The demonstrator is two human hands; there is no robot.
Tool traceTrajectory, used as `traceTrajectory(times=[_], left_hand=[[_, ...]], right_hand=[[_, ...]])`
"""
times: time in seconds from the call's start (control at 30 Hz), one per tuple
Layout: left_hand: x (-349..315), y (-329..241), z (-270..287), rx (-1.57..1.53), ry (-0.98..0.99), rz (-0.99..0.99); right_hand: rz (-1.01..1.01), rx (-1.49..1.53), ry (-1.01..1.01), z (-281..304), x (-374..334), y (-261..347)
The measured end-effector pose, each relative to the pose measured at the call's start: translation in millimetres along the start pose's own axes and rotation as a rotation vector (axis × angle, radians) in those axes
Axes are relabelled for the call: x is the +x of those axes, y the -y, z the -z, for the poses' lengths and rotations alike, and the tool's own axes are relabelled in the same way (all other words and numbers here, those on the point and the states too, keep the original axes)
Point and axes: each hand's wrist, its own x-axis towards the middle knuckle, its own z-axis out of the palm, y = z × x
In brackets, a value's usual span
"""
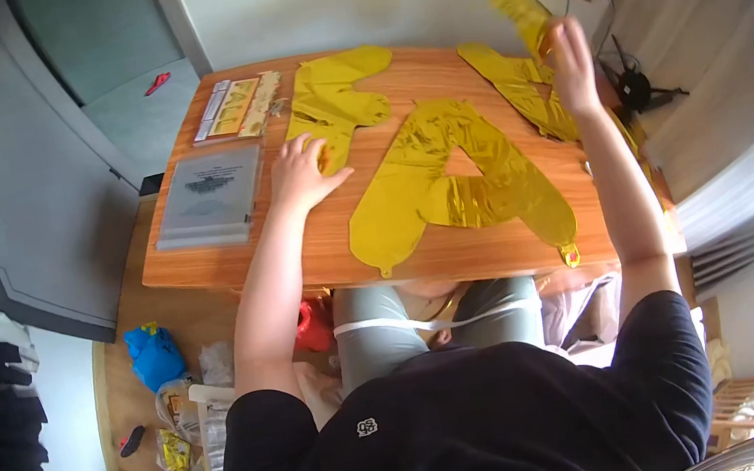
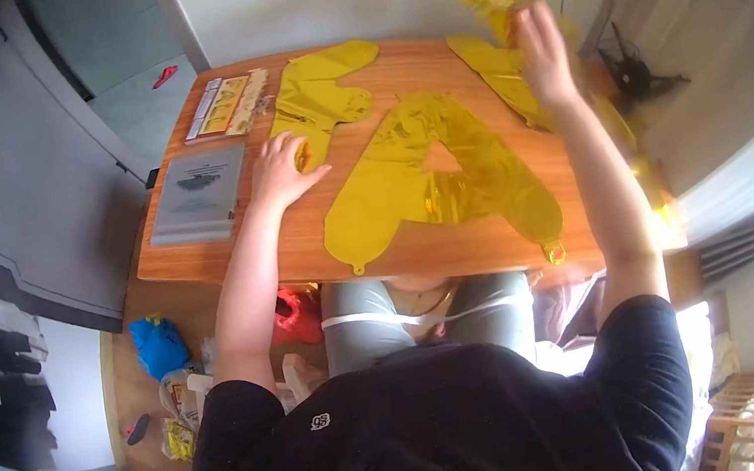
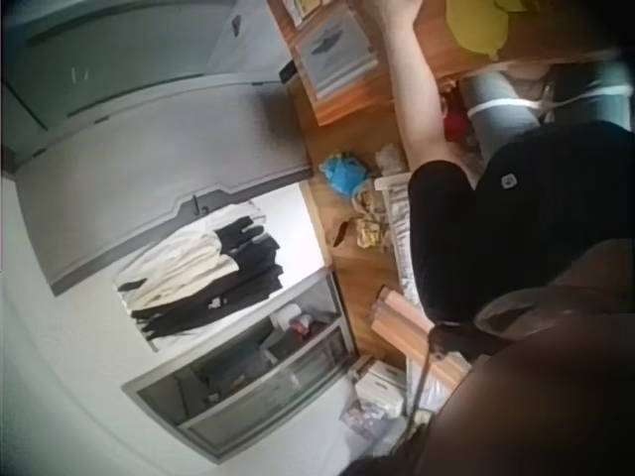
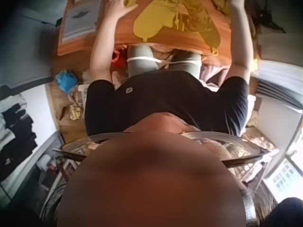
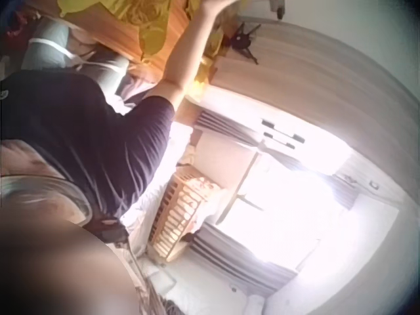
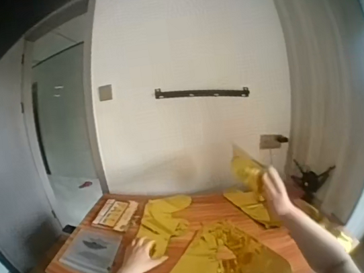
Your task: Folding and organizing gold foil character balloons on a wooden desk.
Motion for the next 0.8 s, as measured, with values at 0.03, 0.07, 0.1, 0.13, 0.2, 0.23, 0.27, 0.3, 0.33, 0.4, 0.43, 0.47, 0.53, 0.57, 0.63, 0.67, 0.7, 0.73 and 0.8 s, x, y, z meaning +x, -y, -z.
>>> traceTrajectory(times=[0.03, 0.07, 0.1, 0.13, 0.2, 0.23, 0.27, 0.3, 0.33, 0.4, 0.43, 0.47, 0.53, 0.57, 0.63, 0.67, 0.7, 0.73, 0.8], left_hand=[[-8.0, 9.7, -3.8, 0.001, 0.019, 0.018], [-1.1, 8.5, -6.1, 0.002, -0.018, 0.016], [0.5, 9.5, -9.0, 0.005, -0.048, 0.027], [1.0, 10.5, -11.7, -0.015, -0.07, 0.014], [2.7, 9.1, -12.6, -0.013, -0.061, 0.005], [3.9, 7.8, -13.5, -0.009, -0.064, 0.002], [2.4, 9.7, -16.3, 0.001, -0.087, 0.001], [4.2, 7.4, -16.5, -0.001, -0.077, -0.005], [6.1, 5.8, -16.0, -0.004, -0.048, 0.023], [5.7, 6.8, -13.8, 0.0, -0.005, 0.065], [5.6, 7.7, -13.4, 0.003, -0.002, 0.063], [5.9, 7.7, -12.8, -0.011, 0.001, 0.076], [6.7, 8.9, -10.7, -0.023, 0.006, 0.088], [7.4, 9.9, -9.1, -0.048, -0.004, 0.089], [7.0, 12.0, -5.7, -0.069, -0.011, 0.089], [6.5, 12.2, -2.0, -0.068, -0.046, 0.072], [5.5, 11.3, 1.0, -0.066, -0.082, 0.055], [3.8, 9.0, 2.9, -0.019, -0.14, 0.013], [1.1, -4.4, 18.0, 0.0, -0.12, -0.06]], right_hand=[[-0.285, 0.062, 0.207, -21.0, -23.8, 52.2], [0.093, 0.078, 0.331, -18.6, -39.5, 57.1], [0.066, -0.048, 0.437, -13.8, -58.7, 70.7], [0.125, -0.065, 0.513, -13.4, -75.7, 64.3], [0.04, -0.099, 0.607, -12.2, -112.7, 70.7], [0.003, -0.091, 0.654, -10.6, -130.3, 69.0], [0.007, -0.099, 0.702, -10.8, -147.3, 72.0], [0.011, -0.111, 0.747, -10.8, -162.6, 74.8], [-0.028, -0.08, 0.776, -11.9, -178.0, 78.4], [-0.061, 0.015, 0.839, -15.0, -201.8, 81.9], [-0.202, -0.116, 0.915, -14.8, -212.9, 86.0], [-0.111, -0.098, 0.959, -13.4, -216.3, 89.8], [-0.022, -0.078, 0.999, -12.5, -222.4, 94.8], [-0.03, -0.053, 0.964, -12.7, -226.2, 97.1], [-0.04, -0.024, 0.925, -15.7, -228.9, 99.9], [-0.022, -0.071, 0.921, -18.2, -228.2, 102.1], [-0.004, -0.118, 0.917, -19.6, -228.5, 103.5], [-0.008, -0.113, 0.913, -20.3, -230.6, 103.4], [-0.024, -0.098, 0.85, -25.7, -234.0, 101.8]])
